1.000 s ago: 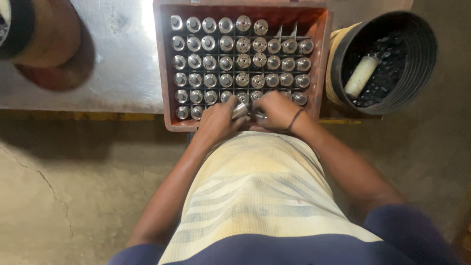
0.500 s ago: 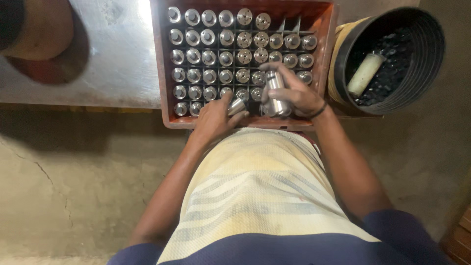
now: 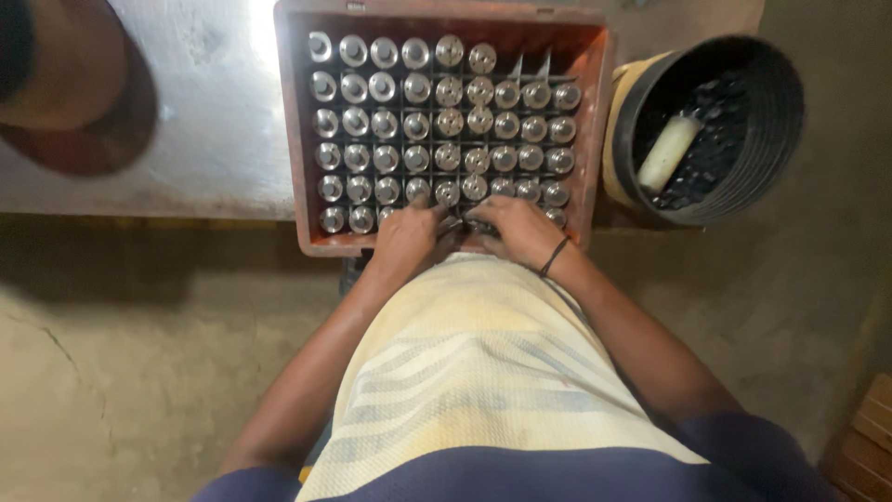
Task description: The person repeatedly picks small cylindrical metal parts from a red crate, briefly inspects them, and places them into a metal bucket. The person continues this cycle throughout the clip, handling one part at a time.
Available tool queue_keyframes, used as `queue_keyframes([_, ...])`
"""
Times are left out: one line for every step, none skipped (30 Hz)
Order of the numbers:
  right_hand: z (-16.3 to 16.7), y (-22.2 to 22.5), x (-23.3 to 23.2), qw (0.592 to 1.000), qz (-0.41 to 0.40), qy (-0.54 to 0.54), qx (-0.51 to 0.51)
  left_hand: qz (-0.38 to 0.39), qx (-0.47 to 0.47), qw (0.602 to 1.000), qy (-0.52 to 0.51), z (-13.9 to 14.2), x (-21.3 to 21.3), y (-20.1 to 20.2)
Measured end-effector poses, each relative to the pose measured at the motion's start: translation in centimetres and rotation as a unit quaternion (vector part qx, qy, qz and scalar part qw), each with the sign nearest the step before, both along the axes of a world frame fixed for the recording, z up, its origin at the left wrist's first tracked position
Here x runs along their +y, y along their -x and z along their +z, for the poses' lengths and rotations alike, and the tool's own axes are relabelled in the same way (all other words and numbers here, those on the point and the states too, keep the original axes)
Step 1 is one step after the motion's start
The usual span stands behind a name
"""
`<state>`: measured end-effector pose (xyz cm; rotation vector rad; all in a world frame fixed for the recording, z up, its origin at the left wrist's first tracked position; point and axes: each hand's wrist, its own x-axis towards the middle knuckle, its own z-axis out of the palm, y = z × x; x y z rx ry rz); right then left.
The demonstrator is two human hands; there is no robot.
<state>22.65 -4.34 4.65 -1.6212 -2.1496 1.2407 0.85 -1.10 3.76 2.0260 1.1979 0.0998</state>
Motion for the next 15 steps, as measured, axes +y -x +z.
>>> queue_keyframes([-0.4, 0.2, -0.1, 1.000, -0.002, -0.010, 0.003, -0.002, -0.010, 1.000, -0.007, -0.4, -0.1, -0.1])
queue_keyframes([-0.7, 0.4, -0.1, 1.000, -0.003, -0.020, 0.005, -0.003, -0.020, 1.000, -0.014, -0.7, -0.2, -0.2])
queue_keyframes([-0.9, 0.5, -0.1, 1.000, -0.005, -0.029, 0.008, -0.006, -0.030, 0.999, -0.021, -1.1, -0.1, -0.3])
queue_keyframes([-0.9, 0.4, -0.1, 1.000, -0.014, -0.019, 0.004, -0.005, -0.040, 0.999, -0.022, -1.3, -0.1, -0.4])
queue_keyframes([-0.8, 0.2, -0.1, 1.000, -0.022, -0.006, 0.001, -0.003, -0.049, 0.999, -0.021, -1.4, 0.0, -0.5])
queue_keyframes([-0.7, 0.0, -0.2, 1.000, -0.030, 0.007, -0.002, -0.001, -0.058, 0.998, -0.020, -1.4, 0.0, -0.5])
queue_keyframes([-0.5, -0.3, -0.3, 0.999, -0.037, -0.016, -0.019, -0.002, -0.055, 0.998, -0.028, -1.4, 0.1, -0.6])
queue_keyframes([-0.1, -0.9, -0.4, 0.998, -0.046, -0.040, -0.035, -0.005, -0.052, 0.998, -0.036, -1.3, 0.1, -0.7])
queue_keyframes([0.3, -1.5, -0.6, 0.995, -0.054, -0.061, -0.050, -0.008, -0.047, 0.998, -0.042, -1.2, 0.1, -0.7])
queue_keyframes([0.7, -1.9, -0.9, 0.990, -0.061, -0.026, -0.122, -0.008, -0.054, 0.998, -0.043, -1.0, 0.1, -0.9])
queue_keyframes([1.2, -2.4, -1.2, 0.978, -0.069, 0.011, -0.195, -0.009, -0.062, 0.997, -0.043, -0.9, 0.1, -1.1])
queue_keyframes([1.5, -2.8, -1.4, 0.960, -0.077, 0.047, -0.266, -0.011, -0.070, 0.997, -0.044, -0.9, 0.1, -1.4])
queue_keyframes([1.6, -3.0, -1.6, 0.958, -0.078, 0.038, -0.273, -0.030, -0.077, 0.995, -0.052, -1.1, 0.2, -1.9])
queue_keyframes([1.7, -3.1, -1.9, 0.956, -0.081, 0.029, -0.280, -0.049, -0.084, 0.993, -0.060, -1.4, 0.3, -2.5])
queue_keyframes([1.8, -3.2, -2.1, 0.954, -0.082, 0.021, -0.288, -0.068, -0.092, 0.991, -0.067, -1.9, 0.4, -3.1])
